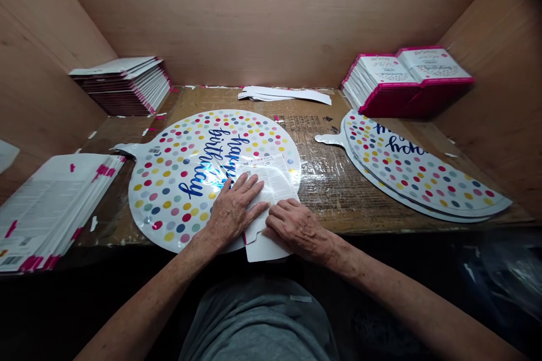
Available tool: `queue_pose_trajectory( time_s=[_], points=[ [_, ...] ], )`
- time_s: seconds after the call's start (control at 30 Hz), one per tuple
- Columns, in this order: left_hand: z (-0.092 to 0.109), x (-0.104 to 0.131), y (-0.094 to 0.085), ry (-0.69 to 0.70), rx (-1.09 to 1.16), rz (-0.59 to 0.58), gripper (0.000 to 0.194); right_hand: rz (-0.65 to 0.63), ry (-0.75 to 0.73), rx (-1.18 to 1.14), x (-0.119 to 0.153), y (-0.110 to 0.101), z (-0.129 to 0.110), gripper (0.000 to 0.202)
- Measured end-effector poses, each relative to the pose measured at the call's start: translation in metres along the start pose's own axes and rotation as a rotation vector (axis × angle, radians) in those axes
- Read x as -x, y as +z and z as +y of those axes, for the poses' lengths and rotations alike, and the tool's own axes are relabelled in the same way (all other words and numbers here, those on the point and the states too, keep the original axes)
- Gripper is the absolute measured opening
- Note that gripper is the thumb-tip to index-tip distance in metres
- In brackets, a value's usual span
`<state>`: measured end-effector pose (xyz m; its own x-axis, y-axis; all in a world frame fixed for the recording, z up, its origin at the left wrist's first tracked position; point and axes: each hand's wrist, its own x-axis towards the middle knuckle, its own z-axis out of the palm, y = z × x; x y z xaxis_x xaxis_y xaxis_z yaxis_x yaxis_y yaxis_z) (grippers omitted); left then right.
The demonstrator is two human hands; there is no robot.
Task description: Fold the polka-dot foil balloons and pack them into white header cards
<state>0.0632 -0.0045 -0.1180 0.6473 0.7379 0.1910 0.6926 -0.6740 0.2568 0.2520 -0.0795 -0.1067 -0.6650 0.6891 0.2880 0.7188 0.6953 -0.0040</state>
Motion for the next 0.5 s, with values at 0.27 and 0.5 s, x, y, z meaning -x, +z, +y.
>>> queue_pose_trajectory(
  time_s=[0.27, 0.5],
  points=[
    [0.0, 0.001, 0.002, 0.027, -0.008, 0.011, 0.048, 0.095, 0.099, -0.09, 0.01, -0.002, -0.01, 0.02],
    [-0.002, 0.002, -0.001, 0.002, 0.047, 0.007, 0.049, 0.019, -0.014, -0.013, -0.004, 0.001, -0.006, 0.02]
  ],
)
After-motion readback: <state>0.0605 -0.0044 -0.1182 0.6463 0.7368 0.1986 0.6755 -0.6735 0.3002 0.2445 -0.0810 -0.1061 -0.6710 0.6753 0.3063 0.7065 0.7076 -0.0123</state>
